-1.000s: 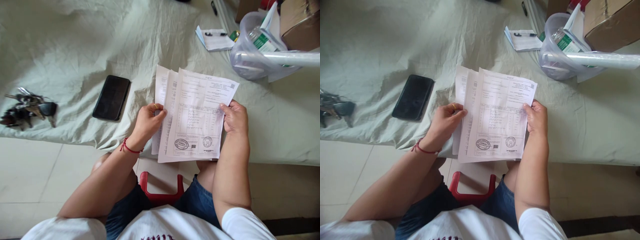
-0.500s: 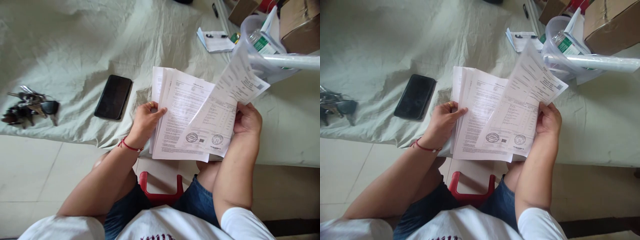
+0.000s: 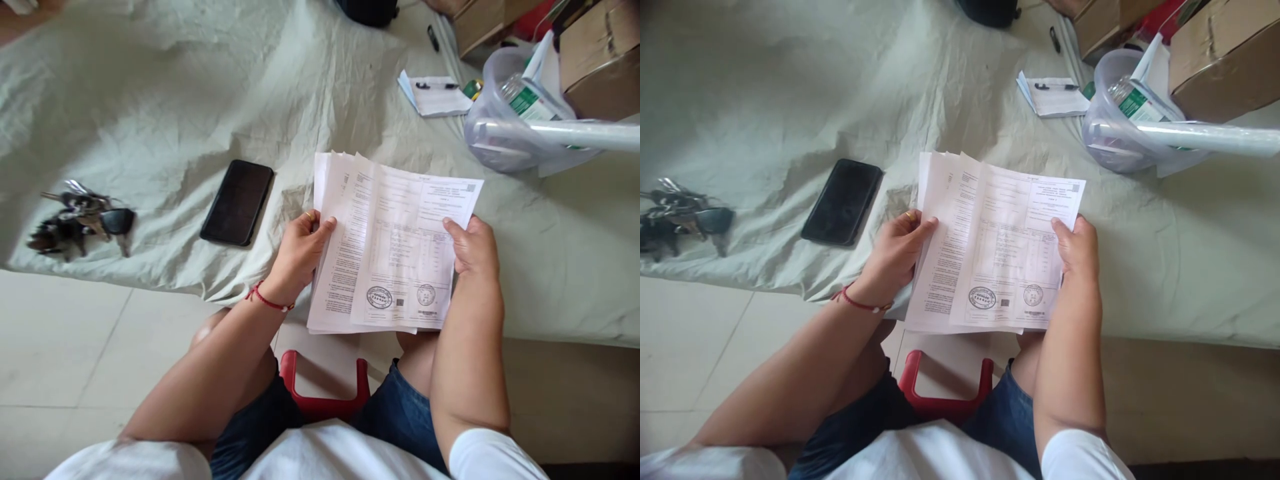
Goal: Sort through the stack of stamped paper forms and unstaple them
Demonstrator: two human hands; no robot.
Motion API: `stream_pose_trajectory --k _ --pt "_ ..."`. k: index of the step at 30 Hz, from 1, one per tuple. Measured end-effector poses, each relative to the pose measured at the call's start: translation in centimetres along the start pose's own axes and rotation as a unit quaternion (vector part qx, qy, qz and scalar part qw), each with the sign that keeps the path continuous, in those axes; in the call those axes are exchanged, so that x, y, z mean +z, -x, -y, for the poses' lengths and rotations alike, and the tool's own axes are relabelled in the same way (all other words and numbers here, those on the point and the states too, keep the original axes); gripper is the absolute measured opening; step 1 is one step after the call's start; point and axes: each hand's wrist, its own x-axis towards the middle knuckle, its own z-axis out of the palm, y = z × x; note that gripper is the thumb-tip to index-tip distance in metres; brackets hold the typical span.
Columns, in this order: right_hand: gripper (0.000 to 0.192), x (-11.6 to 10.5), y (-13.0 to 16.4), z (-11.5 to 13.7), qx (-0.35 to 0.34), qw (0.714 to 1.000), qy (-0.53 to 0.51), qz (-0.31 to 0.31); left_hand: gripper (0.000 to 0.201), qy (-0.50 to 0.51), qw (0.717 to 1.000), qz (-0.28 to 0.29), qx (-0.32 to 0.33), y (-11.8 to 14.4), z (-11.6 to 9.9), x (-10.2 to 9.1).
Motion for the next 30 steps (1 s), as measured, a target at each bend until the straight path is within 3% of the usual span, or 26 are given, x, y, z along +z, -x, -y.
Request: stream_pose_trajectory --k 5,10,14,20,26,30 --pt "0.038 0.8 0.5 0.0 0.018 0.998 -0.002 0.057 0.02 -0.013 0.999 0.003 -0.048 0.4 -0.5 0.4" --pt "0.041 1.6 0.6 0.0 0.021 0.999 0.011 0.038 0.01 0.011 0.997 -0.002 -0.076 0.6 -1.0 0.4" --pt "0.042 1.5 0.5 0.4 0.018 1.0 -0.015 0.017 0.011 0.032 0.995 0.02 -0.09 0.7 -1.3 0.0" --pt "0.046 0.7 0.4 0.8 0.051 0.99 -0.101 0.079 0.019 0.058 0.994 0.042 -0.085 0.5 -1.1 -0.4" --pt "0.031 -0.2 -0.7 0.9 0.027 0.991 -0.111 -0.065 0.027 0.072 0.994 0.043 -0.073 0.7 -1.1 -0.6" --pt "0.031 -0.8 -1.1 2.1 0.058 0.979 -0.171 -0.094 0.027 0.07 0.995 0.035 -0.064 0.7 -0.8 -0.9"
